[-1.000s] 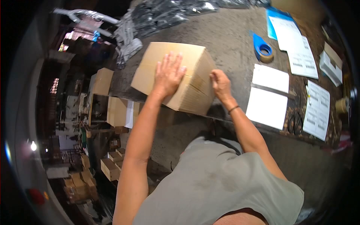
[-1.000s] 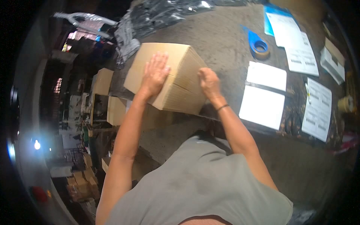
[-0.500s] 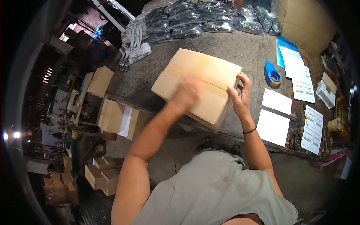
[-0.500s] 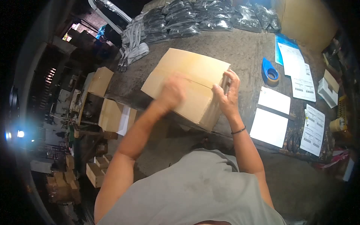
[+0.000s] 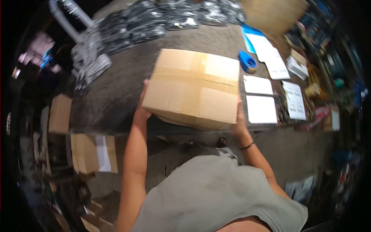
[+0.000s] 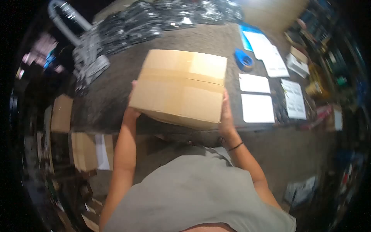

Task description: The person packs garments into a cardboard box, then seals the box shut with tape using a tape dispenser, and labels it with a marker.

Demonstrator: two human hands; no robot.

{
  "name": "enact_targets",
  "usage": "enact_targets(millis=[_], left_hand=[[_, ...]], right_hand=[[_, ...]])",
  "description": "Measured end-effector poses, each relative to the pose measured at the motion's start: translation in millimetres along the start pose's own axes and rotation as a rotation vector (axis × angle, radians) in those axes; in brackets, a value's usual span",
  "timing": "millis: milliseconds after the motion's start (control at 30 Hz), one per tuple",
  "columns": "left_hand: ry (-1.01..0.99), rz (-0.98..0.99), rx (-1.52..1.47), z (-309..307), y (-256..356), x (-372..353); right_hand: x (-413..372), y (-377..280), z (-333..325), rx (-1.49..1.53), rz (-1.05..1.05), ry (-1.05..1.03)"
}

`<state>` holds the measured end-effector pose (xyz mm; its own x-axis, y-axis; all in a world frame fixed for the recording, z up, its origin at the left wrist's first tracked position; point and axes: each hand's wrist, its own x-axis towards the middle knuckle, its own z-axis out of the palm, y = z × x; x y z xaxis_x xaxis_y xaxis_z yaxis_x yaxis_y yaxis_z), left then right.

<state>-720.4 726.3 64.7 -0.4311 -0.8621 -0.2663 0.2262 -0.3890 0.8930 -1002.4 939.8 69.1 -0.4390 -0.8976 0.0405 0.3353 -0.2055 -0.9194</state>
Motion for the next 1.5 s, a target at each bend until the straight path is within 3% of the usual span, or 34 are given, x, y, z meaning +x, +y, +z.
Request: enact_targets(millis=[33, 100, 167, 233, 300, 333, 367, 433, 500, 600, 667, 700, 733, 800, 833, 900, 967, 1100, 1200, 1267, 1333, 1400, 1433, 1467, 1500], left_hand=[[0.025, 0.046, -0.115, 14, -5, -14], [-0.127, -0.006, -0.220, 21, 2, -23], [-0.080, -0.063, -0.259, 39, 6, -16], [0.000, 0.068, -0.290, 53, -7, -7], [0.054, 0.038, -0.251, 73, -21, 8], [-0.004, 0.144, -0.136, 87, -18, 16], [-0.005, 0.039, -0.165, 94, -18, 14], [-0.031, 0.142, 0.015, 62, -56, 49], [0.074, 0.273, 0.092, 28, -15, 60], [0.141, 0.452, 0.316, 13, 34, 71], [0.077, 0.467, 0.298, 47, 65, 79], [-0.014, 0.476, 0.287, 45, 70, 97], [-0.048, 0.458, 0.298, 54, 75, 105], [-0.167, 0.376, 0.306, 49, 59, 137], [-0.042, 0.552, 0.385, 54, 44, 136], [0.021, 0.447, 0.156, 57, 44, 137], [0.129, 0.534, 0.185, 57, 35, 113], [0.382, 0.605, 0.426, 89, 20, 19], [0.405, 0.694, 0.573, 119, -12, -53], [0.411, 0.721, 0.559, 141, -31, -82], [0.454, 0.729, 0.542, 161, -41, -98], [0.513, 0.649, 0.495, 184, -38, -117], [0.566, 0.639, 0.525, 193, -37, -122], [0.598, 0.630, 0.660, 200, -36, -125], [0.621, 0.614, 0.794, 205, -35, -129]], right_hand=[[-14, 22, -4, 0.037, 0.050, 0.074], [-19, 35, -17, 0.708, 0.210, 0.229], [11, -2, 17, 0.195, 0.053, 0.123], [48, -30, 3, 0.243, 0.141, -0.006], [95, -31, -23, 0.135, 0.076, 0.013], [106, -36, -29, 0.035, 0.131, 0.155], [115, -41, -30, -0.067, 0.185, 0.283], [125, -31, -34, -0.071, 0.059, 0.488], [101, -37, -30, -0.050, 0.016, 0.327], [61, -10, -6, -0.042, -0.083, 0.393], [37, -2, 28, -0.150, -0.069, 0.483], [41, 19, -4, -0.513, -0.099, 0.256], [49, 27, 29, -0.549, -0.230, 0.494], [48, 21, 33, -0.588, -0.269, 0.477], [55, 27, 29, -0.595, -0.306, 0.436], [63, 9, 27, -0.559, -0.259, 0.408], [85, 9, 6, -0.468, -0.321, 0.250], [122, -25, -25, -0.668, -0.181, 0.023], [145, -41, -35, -0.723, -0.178, -0.018], [155, -51, -60, -0.732, -0.191, -0.051], [165, -68, -112, -0.819, -0.432, -0.148], [174, -90, -191, -1.025, -0.578, -0.064], [168, -108, -234, -0.863, -0.081, 0.069], [187, -78, -310, -0.941, -0.085, 0.195], [193, -87, -361, -1.332, 0.085, 0.260]])
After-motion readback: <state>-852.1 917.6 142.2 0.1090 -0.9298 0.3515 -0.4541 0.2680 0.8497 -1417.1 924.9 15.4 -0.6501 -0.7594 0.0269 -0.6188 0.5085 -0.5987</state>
